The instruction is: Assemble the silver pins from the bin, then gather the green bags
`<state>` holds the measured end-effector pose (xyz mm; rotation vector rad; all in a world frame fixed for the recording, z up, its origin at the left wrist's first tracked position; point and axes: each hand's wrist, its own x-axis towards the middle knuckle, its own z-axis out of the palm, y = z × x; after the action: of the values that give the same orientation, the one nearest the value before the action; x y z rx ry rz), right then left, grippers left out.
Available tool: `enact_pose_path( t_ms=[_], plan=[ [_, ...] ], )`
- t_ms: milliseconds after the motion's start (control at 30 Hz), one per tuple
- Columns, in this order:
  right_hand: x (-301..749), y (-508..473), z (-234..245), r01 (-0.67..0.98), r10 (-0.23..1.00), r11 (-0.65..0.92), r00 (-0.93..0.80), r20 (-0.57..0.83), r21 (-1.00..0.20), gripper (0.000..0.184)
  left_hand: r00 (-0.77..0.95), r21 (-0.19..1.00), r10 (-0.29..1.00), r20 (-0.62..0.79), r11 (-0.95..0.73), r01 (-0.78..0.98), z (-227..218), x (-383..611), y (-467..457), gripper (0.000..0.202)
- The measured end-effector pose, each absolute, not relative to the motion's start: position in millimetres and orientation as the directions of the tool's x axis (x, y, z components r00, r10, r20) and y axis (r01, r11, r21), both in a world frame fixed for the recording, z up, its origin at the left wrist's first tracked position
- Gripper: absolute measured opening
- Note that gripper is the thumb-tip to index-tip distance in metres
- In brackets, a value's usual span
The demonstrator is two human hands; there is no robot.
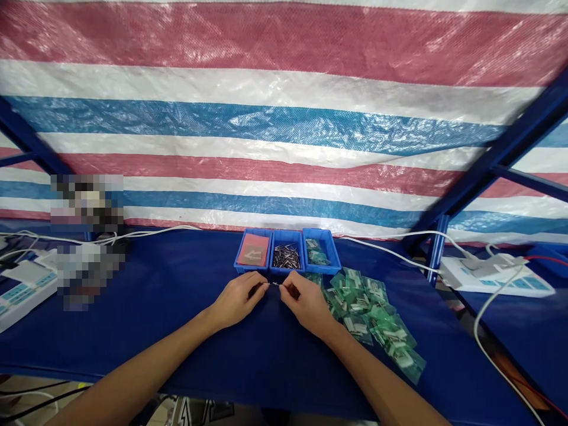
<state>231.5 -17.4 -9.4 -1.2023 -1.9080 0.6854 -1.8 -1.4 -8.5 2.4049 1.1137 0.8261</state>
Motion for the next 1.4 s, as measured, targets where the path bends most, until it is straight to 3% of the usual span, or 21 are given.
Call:
enact_pose_path(
  t_ms=[400, 767, 1400],
  plan=[
    [227.9, -20.1, -7.2, 0.529, 0.892, 0.436, -0.363, 0.271, -0.728, 0.027, 0.547, 0.538, 0.761, 0.348, -0.64, 0.548, -9.8, -2.5, -0.6, 0.031],
    [227.8, -22.1, -6.7, 0.514, 0.89, 0.408, -0.407, 0.205, -0.754, 0.027, 0.566, 0.46, 0.747, 0.347, -0.662, 0.592, -11.9, -5.2, 1.2, 0.036],
    [227.1, -17.3, -12.6, 0.609, 0.906, 0.406, -0.366, 0.213, -0.681, 0.025, 0.513, 0.53, 0.764, 0.392, -0.643, 0.553, -8.0, -5.4, -1.5, 0.035]
  ],
)
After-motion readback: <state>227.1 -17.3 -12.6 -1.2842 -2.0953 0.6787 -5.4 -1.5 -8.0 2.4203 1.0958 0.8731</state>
